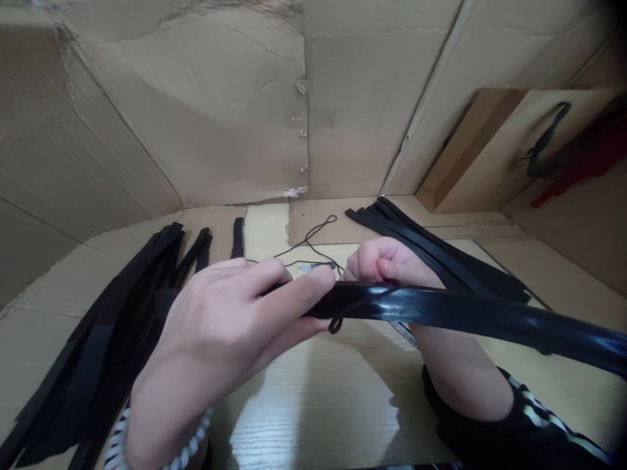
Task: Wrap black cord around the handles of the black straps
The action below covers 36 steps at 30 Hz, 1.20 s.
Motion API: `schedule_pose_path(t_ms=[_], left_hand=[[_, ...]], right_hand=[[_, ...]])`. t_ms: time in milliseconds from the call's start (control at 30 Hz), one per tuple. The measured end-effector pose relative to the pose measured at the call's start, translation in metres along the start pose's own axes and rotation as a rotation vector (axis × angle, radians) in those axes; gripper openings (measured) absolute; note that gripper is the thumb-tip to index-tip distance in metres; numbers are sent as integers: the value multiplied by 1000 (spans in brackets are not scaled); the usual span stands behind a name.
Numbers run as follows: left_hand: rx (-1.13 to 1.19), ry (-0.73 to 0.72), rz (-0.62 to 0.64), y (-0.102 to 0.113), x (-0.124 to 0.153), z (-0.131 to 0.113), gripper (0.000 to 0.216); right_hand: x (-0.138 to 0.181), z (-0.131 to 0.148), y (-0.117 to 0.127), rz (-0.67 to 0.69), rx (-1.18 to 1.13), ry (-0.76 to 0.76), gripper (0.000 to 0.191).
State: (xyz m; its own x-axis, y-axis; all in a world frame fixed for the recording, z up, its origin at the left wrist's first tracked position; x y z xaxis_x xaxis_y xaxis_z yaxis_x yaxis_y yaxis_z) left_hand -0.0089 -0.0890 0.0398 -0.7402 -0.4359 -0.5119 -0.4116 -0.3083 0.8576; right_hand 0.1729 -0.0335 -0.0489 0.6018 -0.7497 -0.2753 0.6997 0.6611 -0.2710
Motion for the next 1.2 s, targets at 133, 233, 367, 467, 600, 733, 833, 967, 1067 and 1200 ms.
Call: schedule_pose_path(t_ms=[133, 233, 367, 467, 600, 733, 833, 967, 1067, 1200], left_hand=[[-11, -16, -36, 1, 1, -1, 24], [-26, -18, -52, 1, 2, -2, 28], [-53, 51, -80, 2, 2, 5, 26], [-76, 113, -99, 3, 1, 11, 28], [-7, 207, -104, 2, -1, 18, 30], [23, 241, -138, 1, 0, 19, 32], [46, 257, -153, 1, 1, 20, 31], [109, 200, -189, 1, -1, 17, 28], [130, 181, -197, 1, -4, 16, 29], [171, 188, -195, -1, -7, 18, 30]], right_hand=[[0, 4, -9, 40, -2, 19, 33], [-5, 3, -16, 43, -18, -62, 12], [-10, 11, -26, -6, 189, -50, 27], [-11, 15, -32, -70, 349, 27, 35], [-6, 20, -34, -392, 388, 270, 20], [-6, 13, -49, -409, 401, 281, 6], [-1, 15, -54, -494, 522, 332, 2], [3, 18, -58, -489, 645, 432, 9], [2, 17, -57, -468, 662, 426, 12], [0, 19, -55, -439, 648, 438, 12]])
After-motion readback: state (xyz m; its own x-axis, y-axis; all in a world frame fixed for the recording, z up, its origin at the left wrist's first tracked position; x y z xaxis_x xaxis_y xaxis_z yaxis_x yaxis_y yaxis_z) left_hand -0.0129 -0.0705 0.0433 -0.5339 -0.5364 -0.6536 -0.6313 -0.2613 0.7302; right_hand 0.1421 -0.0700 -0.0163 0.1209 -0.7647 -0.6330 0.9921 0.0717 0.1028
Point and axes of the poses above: each hand's wrist, its own x-axis away from the middle knuckle, its own y-axis out of the back of the hand, z = x × y, the point moved 5 cm from there along -x, towards the middle knuckle, and after that the axes turned 5 degrees about z, right-handed, at the moved point
